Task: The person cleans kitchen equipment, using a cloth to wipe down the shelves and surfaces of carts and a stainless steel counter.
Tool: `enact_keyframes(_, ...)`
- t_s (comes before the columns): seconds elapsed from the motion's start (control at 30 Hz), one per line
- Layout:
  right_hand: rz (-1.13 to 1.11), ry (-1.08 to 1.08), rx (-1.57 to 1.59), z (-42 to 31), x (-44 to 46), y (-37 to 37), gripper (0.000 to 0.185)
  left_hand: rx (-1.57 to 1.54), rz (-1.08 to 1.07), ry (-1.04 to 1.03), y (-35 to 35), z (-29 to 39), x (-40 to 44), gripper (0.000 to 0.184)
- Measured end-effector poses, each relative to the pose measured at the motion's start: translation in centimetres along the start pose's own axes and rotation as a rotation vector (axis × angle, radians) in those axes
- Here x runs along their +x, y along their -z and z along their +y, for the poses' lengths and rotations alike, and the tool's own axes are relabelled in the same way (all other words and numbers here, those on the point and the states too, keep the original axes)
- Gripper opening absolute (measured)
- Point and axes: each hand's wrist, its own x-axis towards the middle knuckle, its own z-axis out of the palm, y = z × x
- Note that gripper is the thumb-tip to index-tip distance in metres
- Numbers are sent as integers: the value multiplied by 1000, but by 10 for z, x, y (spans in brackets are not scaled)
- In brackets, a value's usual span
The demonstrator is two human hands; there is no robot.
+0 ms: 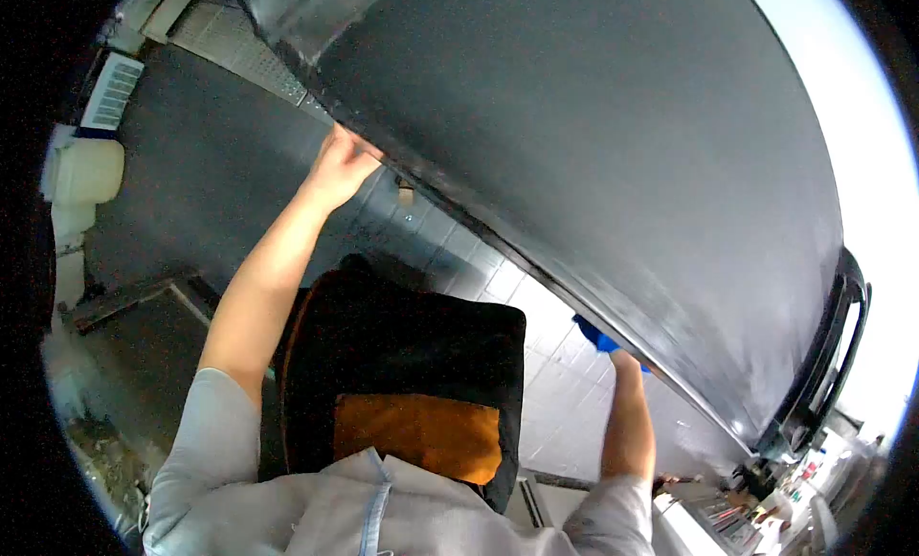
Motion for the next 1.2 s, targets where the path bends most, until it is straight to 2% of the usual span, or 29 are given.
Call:
enact_keyframes(0.07,30,-80,-43,43,-1,-39,98,-245,226,-57,-34,-19,2,86)
enact_keyframes(0.13,31,-200,-113,87,-1,-63,112,-314,277,-117,-46,-15,-2,83)
enact_keyframes(0.17,-40,-183,-110,88,3,-51,114,-350,316,-164,-49,-14,-3,80)
enact_keyframes(0.2,-110,-165,-106,84,5,-33,116,-352,409,-331,-60,-21,-3,71)
enact_keyframes(0.27,230,351,-5,38,-2,2,141,-358,437,-331,-64,-6,-17,67)
enact_keyframes(0.3,294,426,113,26,26,-9,134,-360,442,-338,-72,0,-24,64)
enact_keyframes(0.37,403,597,329,-1,80,-30,120,-425,509,-495,-80,-20,-19,41)
enact_keyframes(0.43,396,682,207,-122,63,41,83,-359,537,-480,-79,-24,-25,39)
enact_keyframes(0.5,177,553,-275,-193,50,78,82,-334,544,-382,-77,-34,-28,51)
enact_keyframes(0.57,424,687,-114,-251,39,82,60,-449,526,-410,-79,-26,-41,50)
enact_keyframes(0.6,467,763,18,-285,33,97,56,-416,517,-331,-74,-36,-35,50)
enact_keyframes(0.63,476,816,107,-318,25,110,55,-444,419,-292,-68,-44,-34,51)
enact_keyframes(0.67,469,887,259,-345,26,122,61,-282,545,-505,-65,-42,-25,47)
enact_keyframes(0.7,365,897,349,-363,24,136,66,-267,457,-371,-57,-43,-27,49)
enact_keyframes(0.73,429,915,419,-369,26,134,63,-173,520,-269,-55,-34,-29,50)
enact_keyframes(0.77,433,932,440,-367,26,134,59,-56,586,-261,-54,-21,-32,51)
enact_keyframes(0.87,446,963,416,-350,25,131,60,-20,655,-361,-44,-43,-26,49)
enact_keyframes(0.93,343,884,329,-307,21,122,60,-18,544,-323,-34,-46,-32,49)
enact_keyframes(1.0,291,746,316,-248,17,111,62,-42,544,-307,-26,-49,-39,50)
enact_keyframes(1.03,292,655,322,-206,10,104,64,-70,553,-305,-30,-48,-38,51)
enact_keyframes(1.07,318,596,323,-161,13,87,64,-88,598,-407,-29,-53,-35,54)
enact_keyframes(1.17,383,317,376,-2,17,32,63,-77,641,-352,-35,-50,-38,53)
enact_keyframes(1.2,456,172,410,57,29,6,63,-113,679,-420,-40,-57,-33,53)
